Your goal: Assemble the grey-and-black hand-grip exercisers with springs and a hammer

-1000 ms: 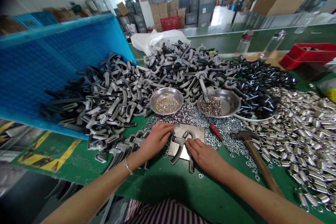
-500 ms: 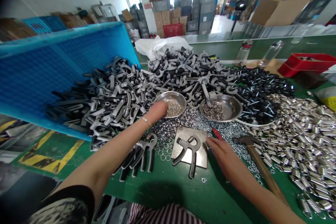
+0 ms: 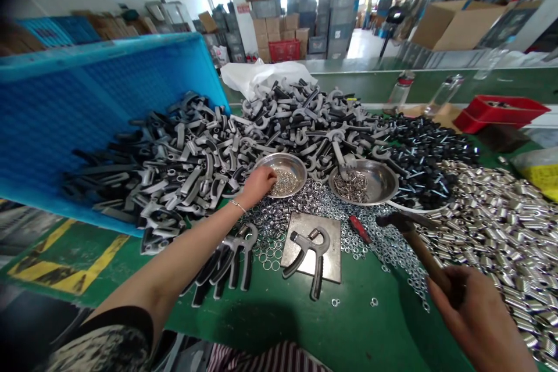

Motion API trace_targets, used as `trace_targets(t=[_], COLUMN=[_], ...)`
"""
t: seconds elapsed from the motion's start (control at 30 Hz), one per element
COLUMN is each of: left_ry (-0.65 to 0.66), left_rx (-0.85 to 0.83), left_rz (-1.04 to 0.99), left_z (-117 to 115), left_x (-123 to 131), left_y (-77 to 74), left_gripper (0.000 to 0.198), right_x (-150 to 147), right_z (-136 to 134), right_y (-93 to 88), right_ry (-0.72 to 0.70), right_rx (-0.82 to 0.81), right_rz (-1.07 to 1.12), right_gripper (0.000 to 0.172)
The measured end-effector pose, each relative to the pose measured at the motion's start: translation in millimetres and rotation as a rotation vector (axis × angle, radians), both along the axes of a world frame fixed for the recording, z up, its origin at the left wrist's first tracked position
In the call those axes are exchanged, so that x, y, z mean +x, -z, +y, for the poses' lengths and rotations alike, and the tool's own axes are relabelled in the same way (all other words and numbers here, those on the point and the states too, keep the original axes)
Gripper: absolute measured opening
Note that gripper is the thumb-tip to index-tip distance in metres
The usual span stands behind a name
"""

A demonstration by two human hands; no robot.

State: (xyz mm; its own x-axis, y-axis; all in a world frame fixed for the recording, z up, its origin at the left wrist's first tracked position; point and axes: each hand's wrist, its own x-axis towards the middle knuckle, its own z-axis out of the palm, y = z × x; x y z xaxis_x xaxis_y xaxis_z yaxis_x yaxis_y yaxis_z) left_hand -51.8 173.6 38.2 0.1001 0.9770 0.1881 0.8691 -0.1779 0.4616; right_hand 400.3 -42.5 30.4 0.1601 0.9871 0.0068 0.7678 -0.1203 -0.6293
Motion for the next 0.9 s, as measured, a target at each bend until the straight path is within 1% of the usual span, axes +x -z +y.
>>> trace_targets(t=[0.03,0.1,0.17,0.2,0.27,0.33,0.37,0.43,0.5,0.57,0.67,0.7,0.77,0.83,0.9], left_ry=[-0.001,0.002,0.017,0.034,0.08,0.139,0.165,0.198,0.2,0.196,0.22,0.237,0.281,0.328,0.356], left_rx=[0.009,0.032,0.053,0.055,0.027,-0.061,-0.118,-0.203,-0.228,-0.223,-0.222,-0.221,-0.213,-0.188,-0.152], left_rz=[-0.05,-0.143,-0.216,-0.271,-0.425,-0.573,-0.607,-0.559,-0.444,-0.35,-0.317,-0.322,-0.333,-0.328,-0.295], left_z=[-1.5,-8.0,-21.3,-30.6,-53.1,-77.6,-89.3,-110.4,-127.0,-138.4,-143.3,-141.2,-131.8,-118.1,-104.7], left_x=[-0.6,0.8,5.3,8.4,14.8,19.2,20.0,18.0,12.9,9.1,17.3,24.7,44.3,65.5,83.2], left_y=[-2.0,-7.4,-13.2,-15.7,-18.6,-18.9,-18.2,-16.4,-15.3,-15.5,-15.4,-14.0,-8.0,0.9,10.6], left_gripper=[0.014,0.015,0.016,0.015,0.013,0.012,0.012,0.01,0.01,0.012,0.015,0.016,0.016,0.015,0.014], right_x=[-10.4,-36.5,-64.6,-77.3,-97.2,-109.7,-113.8,-119.2,-121.9,-122.6,-121.2,-120.3,-117.8,-114.4,-110.3], right_z=[-4.5,-15.9,-24.8,-26.8,-24.8,-16.4,-11.0,-0.9,4.6,4.9,1.4,0.6,-0.1,-0.7,-2.5], right_y=[-4.8,-15.1,-26.3,-31.3,-38.0,-38.9,-38.0,-36.1,-37.0,-39.0,-33.6,-28.6,-17.3,-9.4,-8.0], right_ry=[-0.041,-0.175,-0.303,-0.333,-0.358,-0.361,-0.38,-0.439,-0.483,-0.46,-0.403,-0.408,-0.394,-0.291,-0.146], right_rx=[-0.027,-0.149,-0.259,-0.278,-0.261,-0.206,-0.211,-0.287,-0.361,-0.334,-0.259,-0.285,-0.39,-0.481,-0.517], right_rz=[0.021,0.067,0.1,0.106,0.119,0.11,0.098,0.079,0.105,0.163,0.182,0.189,0.264,0.414,0.532], right_gripper=[0.034,0.041,0.045,0.044,0.042,0.04,0.04,0.039,0.041,0.044,0.043,0.043,0.045,0.05,0.053])
